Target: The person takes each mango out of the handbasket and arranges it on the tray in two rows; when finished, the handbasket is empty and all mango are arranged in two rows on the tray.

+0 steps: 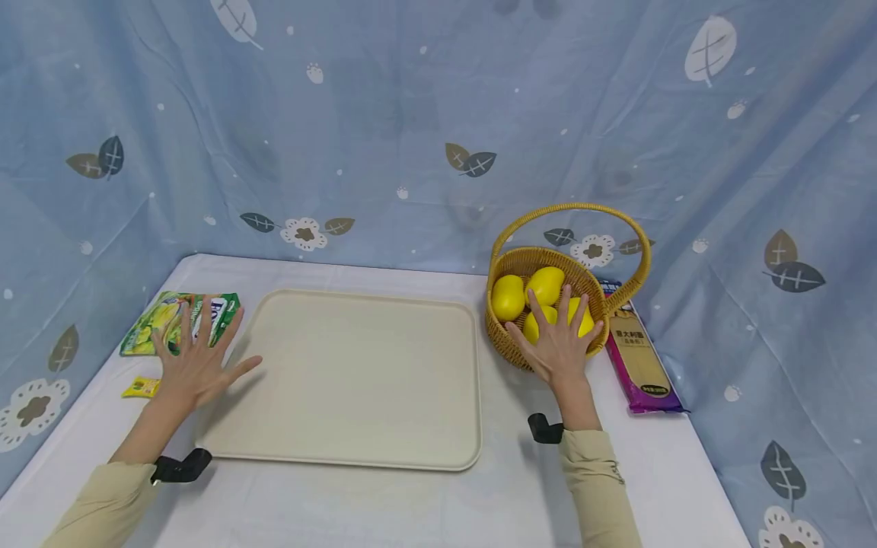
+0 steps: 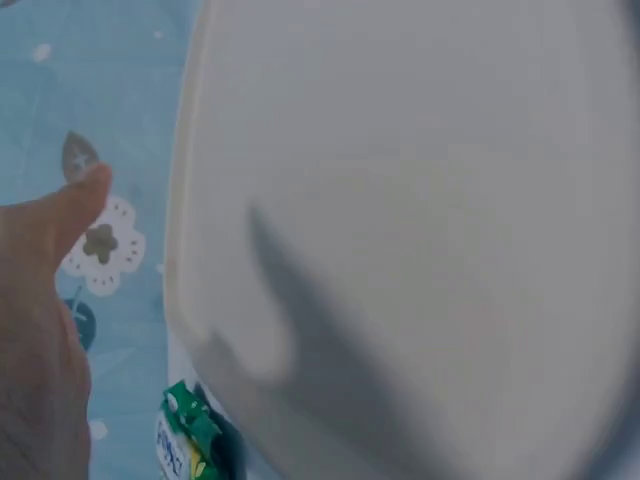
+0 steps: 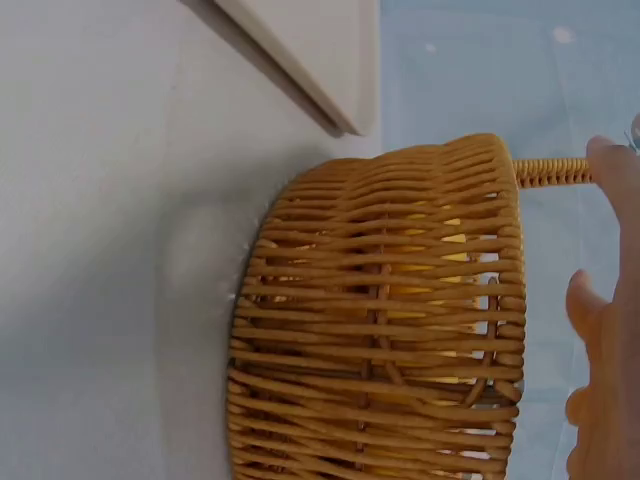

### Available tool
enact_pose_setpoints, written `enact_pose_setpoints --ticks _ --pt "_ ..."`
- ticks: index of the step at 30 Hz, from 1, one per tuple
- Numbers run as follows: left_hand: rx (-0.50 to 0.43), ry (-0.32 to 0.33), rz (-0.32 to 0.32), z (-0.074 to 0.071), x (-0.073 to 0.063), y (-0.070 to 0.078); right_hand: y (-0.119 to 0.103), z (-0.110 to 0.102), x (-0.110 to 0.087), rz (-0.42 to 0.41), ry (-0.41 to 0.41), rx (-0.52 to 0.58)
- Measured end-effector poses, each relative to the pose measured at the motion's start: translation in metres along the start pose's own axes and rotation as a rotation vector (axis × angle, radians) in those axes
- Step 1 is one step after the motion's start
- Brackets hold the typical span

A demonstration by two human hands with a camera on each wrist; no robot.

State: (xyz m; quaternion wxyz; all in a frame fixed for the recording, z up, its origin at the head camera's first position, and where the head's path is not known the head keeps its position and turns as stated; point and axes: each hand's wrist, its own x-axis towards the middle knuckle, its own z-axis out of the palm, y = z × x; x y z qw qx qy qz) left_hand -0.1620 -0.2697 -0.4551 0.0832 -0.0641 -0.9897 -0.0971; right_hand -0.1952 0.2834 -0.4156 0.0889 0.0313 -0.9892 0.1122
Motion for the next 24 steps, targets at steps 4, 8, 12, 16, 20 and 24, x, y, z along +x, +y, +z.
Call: enact_pose_setpoints --ticks 4,8,12,16,20,24 --pt "-0.137 -0.136 0.028 -0.004 -0.013 0.001 0.003 0.000 0.000 -0.041 0.020 0.017" --pt "-0.319 -0.254 0.071 -0.009 -0.027 0.000 0.007 -0.004 0.000 -0.094 0.016 0.032" --pt "-0.431 -0.279 0.148 -0.012 -0.043 -0.005 0.015 -0.008 0.003 -0.141 -0.019 0.084" --pt "-0.480 -0.290 0.187 -0.013 -0.056 -0.010 0.026 -0.012 0.007 -0.153 -0.108 0.200" --pt "-0.480 -0.319 0.221 -0.014 -0.065 -0.013 0.037 -0.018 0.011 -0.129 -0.152 0.354" --pt "-0.467 -0.351 0.213 -0.015 -0.069 -0.013 0.047 -0.025 0.015 -0.093 -0.123 0.497"
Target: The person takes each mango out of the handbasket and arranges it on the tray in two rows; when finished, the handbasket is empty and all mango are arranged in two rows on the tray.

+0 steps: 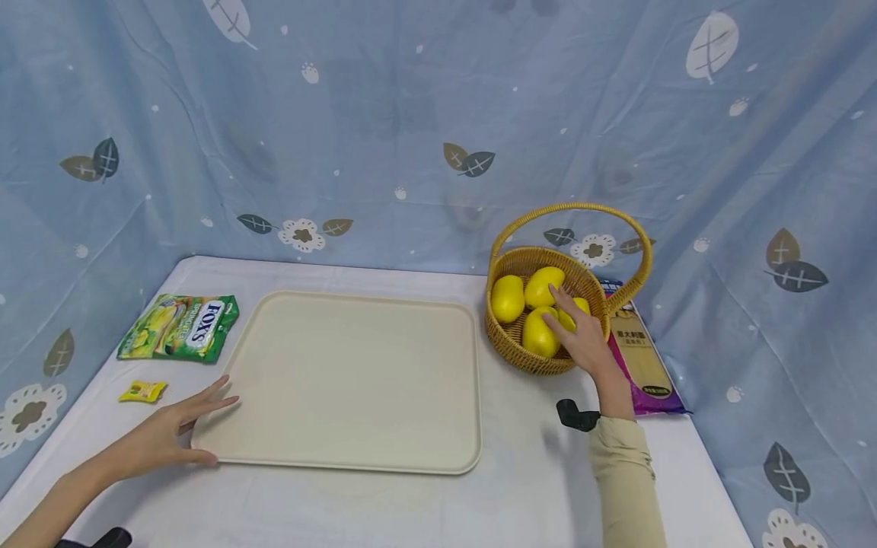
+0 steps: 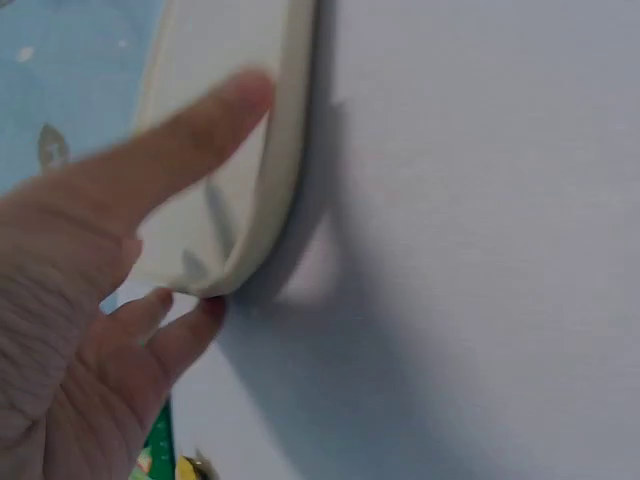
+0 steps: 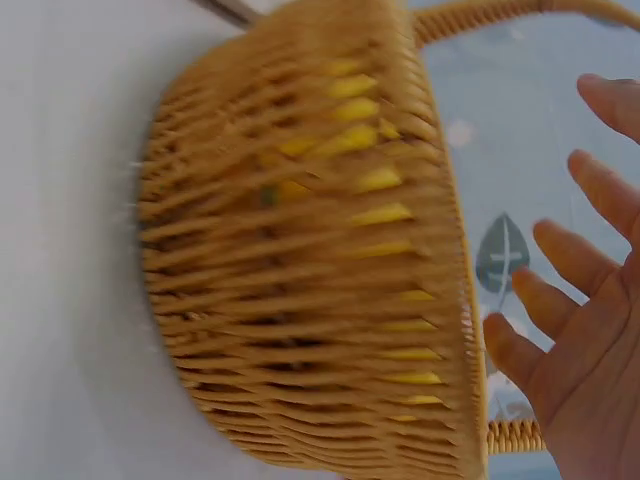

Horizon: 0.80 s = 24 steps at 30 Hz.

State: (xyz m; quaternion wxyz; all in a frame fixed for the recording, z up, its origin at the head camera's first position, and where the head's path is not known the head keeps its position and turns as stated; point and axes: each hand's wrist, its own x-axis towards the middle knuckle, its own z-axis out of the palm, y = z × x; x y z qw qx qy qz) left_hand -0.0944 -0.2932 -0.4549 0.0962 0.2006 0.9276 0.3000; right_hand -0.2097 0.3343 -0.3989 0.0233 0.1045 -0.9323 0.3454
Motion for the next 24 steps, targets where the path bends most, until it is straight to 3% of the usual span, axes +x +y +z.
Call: enact_pose_setpoints --ticks 5,13,17,24 --pt "-0.018 -0.011 -0.064 0.000 -0.003 0.000 0.004 -0.013 0.007 0.029 -0.016 0.197" --pt "0.022 -0.038 -0.086 -0.002 -0.003 -0.001 0.014 -0.036 0.026 0.181 -0.214 0.448" --pt "0.070 -0.021 -0.085 -0.001 -0.004 -0.005 0.019 -0.038 0.037 0.180 -0.264 0.520" --pt "0.111 0.065 -0.029 0.004 -0.003 -0.012 0.022 -0.037 0.050 0.194 -0.311 0.558"
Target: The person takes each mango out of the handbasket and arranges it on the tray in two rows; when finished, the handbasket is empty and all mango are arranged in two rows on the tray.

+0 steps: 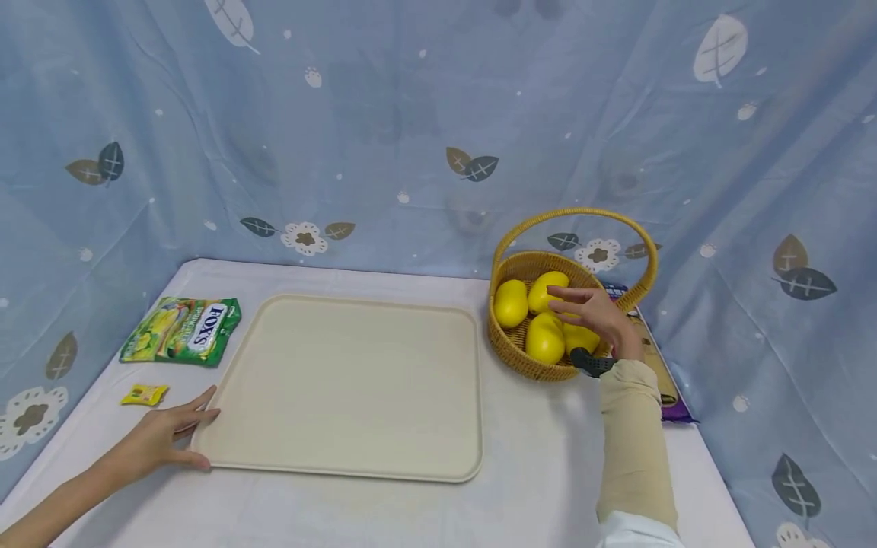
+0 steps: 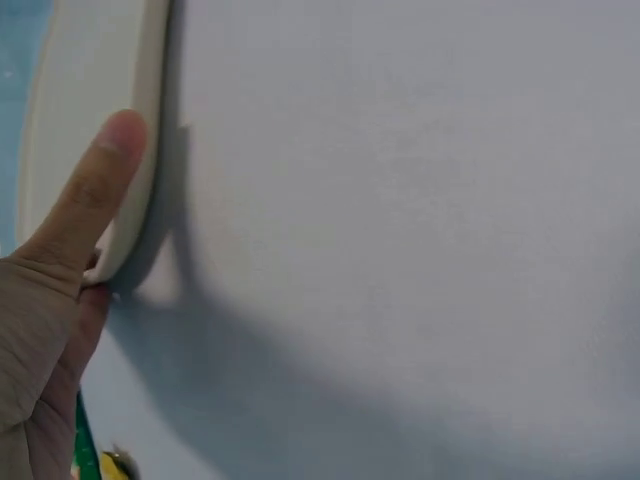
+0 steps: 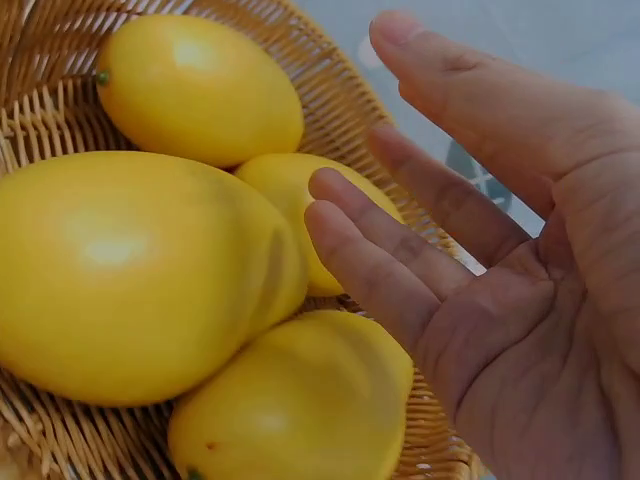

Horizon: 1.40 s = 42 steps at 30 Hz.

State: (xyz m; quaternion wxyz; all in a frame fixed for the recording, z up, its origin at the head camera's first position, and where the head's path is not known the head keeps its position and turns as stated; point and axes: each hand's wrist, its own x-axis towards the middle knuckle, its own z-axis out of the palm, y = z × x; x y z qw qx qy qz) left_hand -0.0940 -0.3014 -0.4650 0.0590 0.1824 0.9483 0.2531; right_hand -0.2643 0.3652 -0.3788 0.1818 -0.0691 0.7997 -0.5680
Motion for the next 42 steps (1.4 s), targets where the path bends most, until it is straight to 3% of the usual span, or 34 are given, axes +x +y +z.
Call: enact_pose_setpoints --ticks 6,13,22,31,42 --pt "-0.017 -0.003 0.031 0.002 0.000 -0.001 0.002 0.005 0.011 -0.001 0.007 0.013" --pt "-0.003 -0.018 0.013 0.003 -0.001 0.000 0.002 0.011 0.022 0.019 -0.019 -0.075" --pt "0.010 -0.004 0.006 0.004 0.000 0.003 0.003 0.019 0.034 0.028 -0.062 -0.067" --pt "0.019 0.024 -0.014 0.005 -0.003 0.004 -0.003 0.034 0.043 0.014 -0.010 -0.184" --pt "0.021 0.037 -0.021 0.006 -0.005 0.002 -0.009 0.049 0.054 0.054 0.126 -0.279"
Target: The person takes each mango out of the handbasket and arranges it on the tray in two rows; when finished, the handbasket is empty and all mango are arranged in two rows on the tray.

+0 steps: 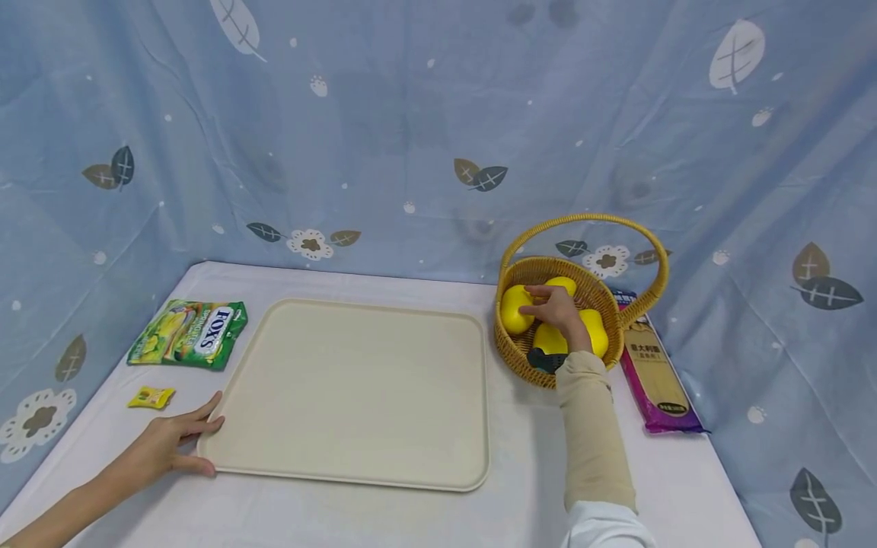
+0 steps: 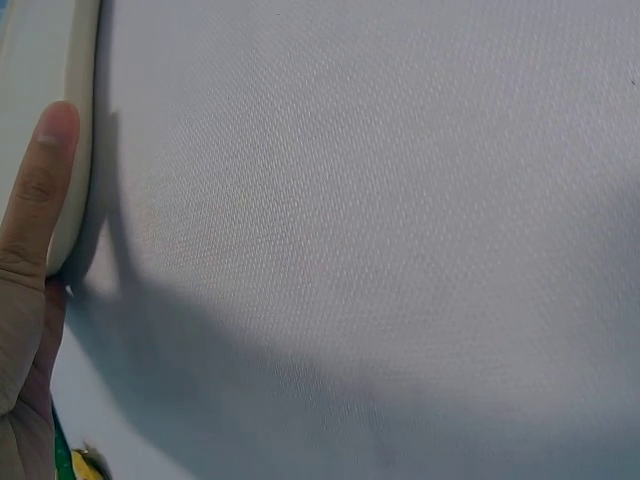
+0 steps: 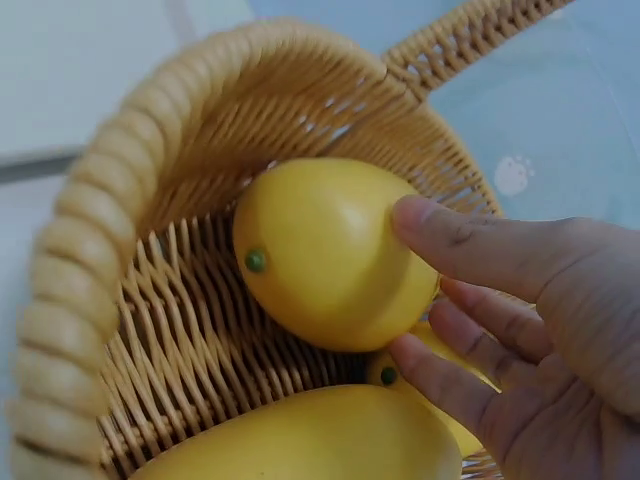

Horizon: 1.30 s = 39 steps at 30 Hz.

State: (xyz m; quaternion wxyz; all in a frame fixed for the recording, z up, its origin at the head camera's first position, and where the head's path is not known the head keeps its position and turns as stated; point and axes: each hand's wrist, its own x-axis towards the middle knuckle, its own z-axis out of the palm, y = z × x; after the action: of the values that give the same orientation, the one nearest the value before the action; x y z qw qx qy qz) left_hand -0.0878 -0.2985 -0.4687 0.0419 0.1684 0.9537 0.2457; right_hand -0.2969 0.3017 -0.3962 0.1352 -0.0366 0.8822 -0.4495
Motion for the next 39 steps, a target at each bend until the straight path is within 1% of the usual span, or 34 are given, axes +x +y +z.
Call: enact_pose_setpoints --ticks 4,7,9,14,18,20,22,24,27,29,31,34,36,39 --pt "0.013 0.023 0.028 0.001 0.000 -0.001 0.002 0.001 -0.003 -0.015 0.020 0.022" --pt "0.024 0.048 0.056 0.001 0.000 -0.003 0.006 0.000 -0.006 -0.019 0.028 0.082" --pt "0.026 0.057 0.064 0.002 0.000 -0.004 0.008 0.000 -0.007 -0.021 0.023 0.128" --pt "0.012 0.059 0.063 0.002 0.000 -0.004 0.012 -0.001 -0.008 -0.027 -0.001 0.209" --pt "0.030 0.070 0.072 0.003 0.000 -0.003 0.013 -0.003 -0.010 -0.019 -0.009 0.286" --pt "0.031 0.069 0.066 0.003 0.000 -0.003 0.013 -0.003 -0.010 -0.018 -0.008 0.315" --pt "0.036 0.069 0.066 0.003 -0.001 -0.004 0.013 -0.002 -0.009 -0.026 0.007 0.296" --pt "0.036 0.075 0.073 0.003 -0.001 -0.004 0.012 -0.001 -0.008 -0.034 0.039 0.265" --pt "0.033 0.094 0.098 0.004 0.000 -0.006 0.010 0.001 -0.006 -0.038 0.093 0.185" --pt "0.026 0.107 0.112 0.005 0.000 -0.008 0.007 0.003 -0.005 -0.036 0.110 0.141" --pt "0.018 0.113 0.118 0.005 0.000 -0.009 0.004 0.003 -0.004 -0.027 0.111 0.084" --pt "0.012 0.120 0.117 0.006 -0.001 -0.009 0.000 0.004 -0.003 -0.019 0.086 0.017" --pt "0.009 0.125 0.115 0.006 -0.001 -0.009 -0.003 0.005 -0.002 -0.009 0.073 -0.002" --pt "0.005 0.127 0.113 0.006 -0.001 -0.010 -0.004 0.007 -0.002 0.012 0.065 0.000"
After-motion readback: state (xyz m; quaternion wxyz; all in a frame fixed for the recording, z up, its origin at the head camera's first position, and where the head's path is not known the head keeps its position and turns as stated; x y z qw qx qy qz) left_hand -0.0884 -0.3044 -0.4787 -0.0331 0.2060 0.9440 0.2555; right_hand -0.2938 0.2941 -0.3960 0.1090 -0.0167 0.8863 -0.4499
